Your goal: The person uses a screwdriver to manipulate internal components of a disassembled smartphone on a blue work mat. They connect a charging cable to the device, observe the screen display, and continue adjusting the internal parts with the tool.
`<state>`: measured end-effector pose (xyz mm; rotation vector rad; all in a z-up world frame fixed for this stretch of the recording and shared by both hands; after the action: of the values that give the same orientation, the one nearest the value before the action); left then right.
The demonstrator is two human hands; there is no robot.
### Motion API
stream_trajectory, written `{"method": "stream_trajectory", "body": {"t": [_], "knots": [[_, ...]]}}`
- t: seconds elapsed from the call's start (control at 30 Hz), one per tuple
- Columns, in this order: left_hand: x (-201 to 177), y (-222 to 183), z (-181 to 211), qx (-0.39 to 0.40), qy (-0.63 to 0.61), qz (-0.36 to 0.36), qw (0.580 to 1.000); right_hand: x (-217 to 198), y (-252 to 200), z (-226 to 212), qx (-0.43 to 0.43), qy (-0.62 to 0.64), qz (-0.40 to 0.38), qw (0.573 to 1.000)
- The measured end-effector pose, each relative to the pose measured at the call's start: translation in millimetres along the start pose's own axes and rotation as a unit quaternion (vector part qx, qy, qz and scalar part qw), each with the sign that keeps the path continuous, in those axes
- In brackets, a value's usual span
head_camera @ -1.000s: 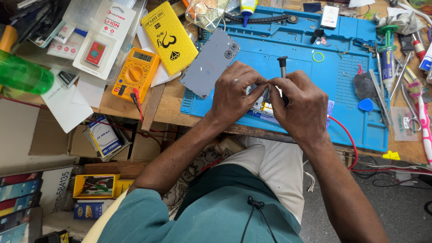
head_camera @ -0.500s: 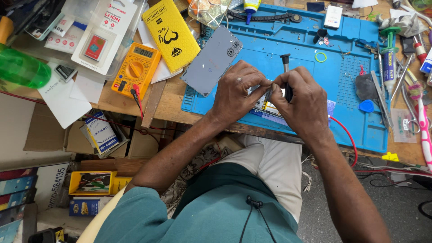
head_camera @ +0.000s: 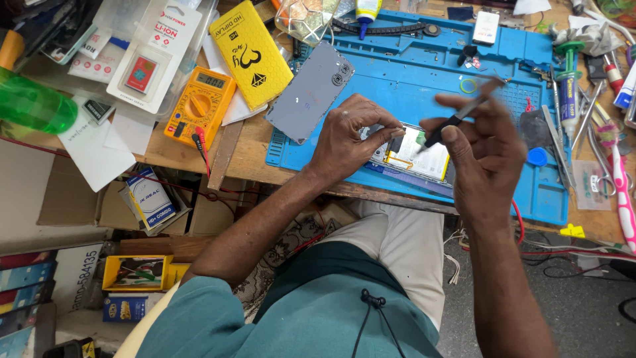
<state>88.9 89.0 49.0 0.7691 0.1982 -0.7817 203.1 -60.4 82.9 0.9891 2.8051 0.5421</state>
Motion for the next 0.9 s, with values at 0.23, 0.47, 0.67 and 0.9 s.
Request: {"method": "stream_trajectory", "body": {"t": [0.23, 0.47, 0.67, 0.9], "knots": [[2.3, 2.1, 6.1, -0.002, 0.012, -0.015, 1.0, 1.4, -19.0, -10.0, -0.195, -0.11, 0.011, 0.975], [4.7, 1.1, 2.6, -0.006, 0.013, -0.02, 1.0, 10.8, -17.4, -11.7, -0.192, -0.107, 0.0, 0.976], [6.3, 0.5, 1.6, 0.005, 0.008, -0.015, 1.0, 12.0, -13.5, -12.9, -0.202, -0.118, -0.005, 0.972], [5.5, -0.4, 6.8, 0.022, 0.032, -0.013, 0.999, 7.0, -16.2, -8.2, -0.222, -0.13, 0.022, 0.966]]}}
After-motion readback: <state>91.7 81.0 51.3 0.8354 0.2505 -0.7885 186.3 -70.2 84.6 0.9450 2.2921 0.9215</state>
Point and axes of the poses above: each hand's wrist, its own y-axis towards the middle knuckle, its own x-axis out of the palm, z = x × y, the point moved 8 cm from there along y, towards the middle knuckle, and after that the axes turned 5 degrees about y, right-handed, at the moved point
